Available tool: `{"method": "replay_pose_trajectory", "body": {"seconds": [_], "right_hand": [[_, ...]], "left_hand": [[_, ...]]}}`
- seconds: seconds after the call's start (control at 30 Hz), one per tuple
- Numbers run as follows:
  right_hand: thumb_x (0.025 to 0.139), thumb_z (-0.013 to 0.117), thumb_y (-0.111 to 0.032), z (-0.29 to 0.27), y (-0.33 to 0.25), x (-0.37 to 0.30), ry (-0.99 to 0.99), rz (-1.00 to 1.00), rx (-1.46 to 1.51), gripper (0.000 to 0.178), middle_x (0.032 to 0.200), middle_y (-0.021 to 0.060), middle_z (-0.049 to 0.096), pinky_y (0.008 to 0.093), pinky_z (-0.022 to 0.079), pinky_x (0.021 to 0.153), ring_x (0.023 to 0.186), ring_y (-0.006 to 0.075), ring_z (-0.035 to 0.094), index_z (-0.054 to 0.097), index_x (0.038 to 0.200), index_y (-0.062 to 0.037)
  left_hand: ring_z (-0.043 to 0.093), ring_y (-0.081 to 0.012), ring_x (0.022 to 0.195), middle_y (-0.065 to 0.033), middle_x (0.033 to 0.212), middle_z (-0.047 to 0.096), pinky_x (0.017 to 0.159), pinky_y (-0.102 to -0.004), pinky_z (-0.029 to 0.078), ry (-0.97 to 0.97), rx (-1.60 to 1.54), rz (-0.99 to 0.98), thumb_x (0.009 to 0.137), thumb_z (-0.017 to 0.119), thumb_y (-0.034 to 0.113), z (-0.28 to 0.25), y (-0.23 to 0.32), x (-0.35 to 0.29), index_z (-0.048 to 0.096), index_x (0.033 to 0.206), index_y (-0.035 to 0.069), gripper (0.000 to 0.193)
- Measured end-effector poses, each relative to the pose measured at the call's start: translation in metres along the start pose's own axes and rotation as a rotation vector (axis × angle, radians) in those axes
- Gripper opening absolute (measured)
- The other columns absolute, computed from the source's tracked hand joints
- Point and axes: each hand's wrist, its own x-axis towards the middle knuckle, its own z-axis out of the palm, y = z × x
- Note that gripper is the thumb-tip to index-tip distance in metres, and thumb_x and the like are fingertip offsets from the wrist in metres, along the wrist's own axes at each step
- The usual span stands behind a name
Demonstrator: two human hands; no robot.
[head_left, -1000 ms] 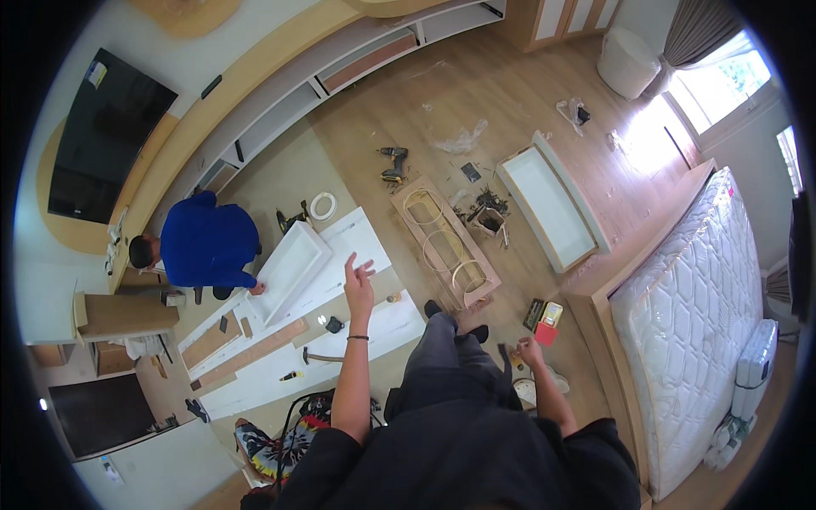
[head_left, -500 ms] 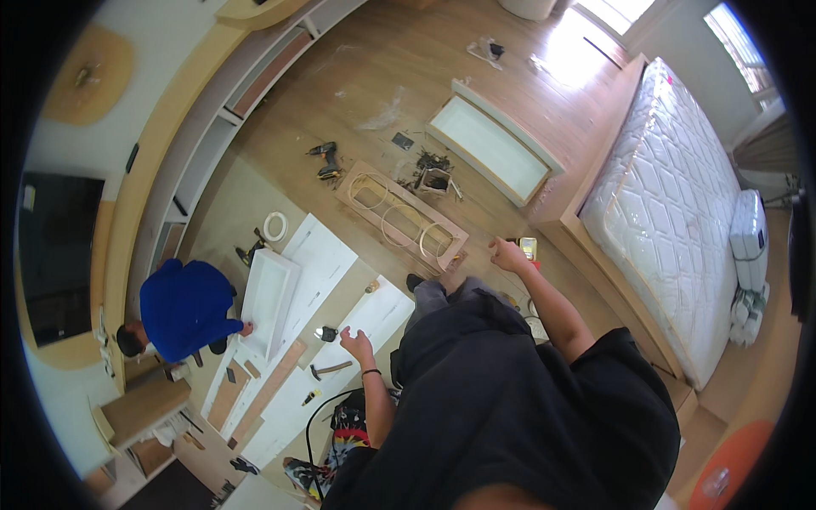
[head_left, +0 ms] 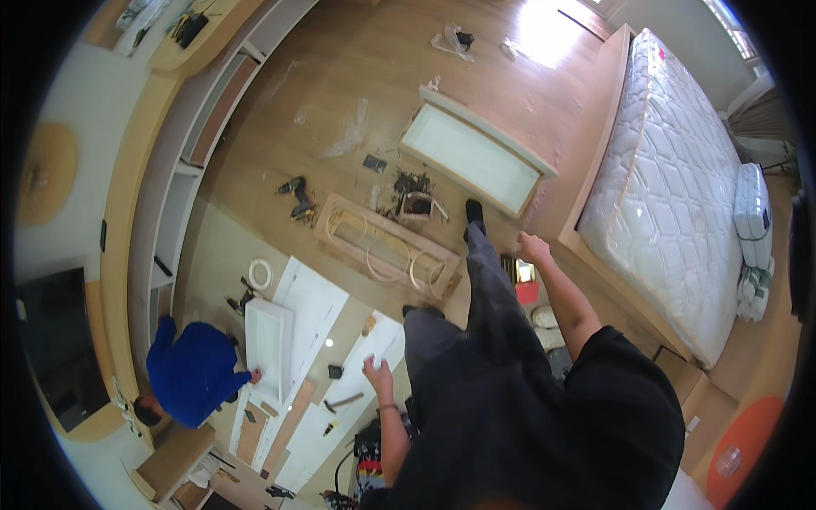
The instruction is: The person applies glue to a wooden furniture frame using a red sponge and a yellow glue bottle, then places the frame on the floor. The person later handles a roll of white tape and positions the frame on a countertop.
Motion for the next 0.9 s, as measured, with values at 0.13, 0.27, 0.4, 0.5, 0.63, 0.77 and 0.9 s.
{"method": "replay_pose_trajectory", "body": {"seconds": [0.13,0.27,0.4,0.5,0.63,0.77,0.9], "right_hand": [[0.075,0.074,-0.028,-0.035,0.014,0.163,0.049,-0.009,-0.055,0.054,0.108,0.0197,0.069,0.0487,0.055,0.085,0.103,0.0373,0.067,0.053,0.12,-0.0072],[0.073,0.078,-0.025,-0.061,0.007,0.33,0.076,0.011,-0.016,0.066,0.116,0.0191,0.067,0.0478,0.054,0.089,0.107,0.0373,0.065,0.048,0.129,-0.0066],[0.072,0.081,-0.023,-0.07,0.011,0.465,0.275,-0.069,-0.044,0.083,0.131,0.0178,0.059,0.0459,0.05,0.097,0.118,0.0366,0.058,0.039,0.142,-0.0083],[0.072,0.08,-0.021,-0.07,0.024,0.531,0.256,-0.122,-0.021,0.087,0.133,0.0177,0.057,0.0459,0.048,0.1,0.122,0.037,0.055,0.036,0.147,-0.0119],[0.078,0.068,-0.013,-0.06,0.043,0.593,0.073,-0.186,0.041,0.071,0.117,0.019,0.066,0.0485,0.052,0.091,0.106,0.0394,0.064,0.043,0.144,-0.0155],[0.08,0.057,-0.008,-0.063,0.044,0.605,-0.024,-0.27,-0.022,0.058,0.096,0.0224,0.07,0.049,0.056,0.079,0.089,0.0407,0.068,0.053,0.137,-0.0165],[0.077,0.059,-0.01,-0.077,0.033,0.573,-0.032,-0.238,0.006,0.058,0.094,0.0228,0.07,0.0492,0.056,0.077,0.087,0.0401,0.069,0.055,0.135,-0.0174]], "left_hand": [[0.046,-0.0431,0.122,-0.0293,0.126,0.049,0.108,-0.046,0.036,-0.046,0.085,-0.097,0.084,0.065,0.013,0.033,-0.006,-0.027,0.052,0.125,-0.004,0.047],[0.053,-0.046,0.11,-0.0256,0.12,0.048,0.095,-0.0504,0.045,-0.26,0.402,-0.097,0.085,0.062,0.011,0.047,0.042,-0.06,0.052,0.118,0.0,0.036],[0.051,-0.0421,0.107,-0.0228,0.105,0.059,0.095,-0.0483,0.042,-0.196,0.407,-0.095,0.085,0.058,0.007,0.085,0.045,-0.056,0.056,0.11,-0.001,0.026],[0.051,-0.042,0.107,-0.023,0.106,0.058,0.095,-0.048,0.042,-0.248,0.419,-0.195,0.085,0.057,0.007,0.125,0.088,-0.028,0.056,0.11,-0.001,0.026],[0.051,-0.042,0.106,-0.0231,0.107,0.057,0.095,-0.0476,0.042,-0.277,0.415,-0.235,0.085,0.056,0.006,0.158,0.128,-0.006,0.056,0.111,0.0,0.026],[0.051,-0.0419,0.106,-0.0233,0.108,0.055,0.094,-0.0472,0.042,-0.282,0.409,-0.218,0.085,0.054,0.005,0.178,0.151,0.001,0.056,0.111,0.0,0.026],[0.051,-0.0415,0.106,-0.0239,0.113,0.052,0.092,-0.0459,0.044,-0.275,0.352,-0.306,0.086,0.054,0.004,0.195,0.192,0.015,0.056,0.113,0.001,0.027]]}}
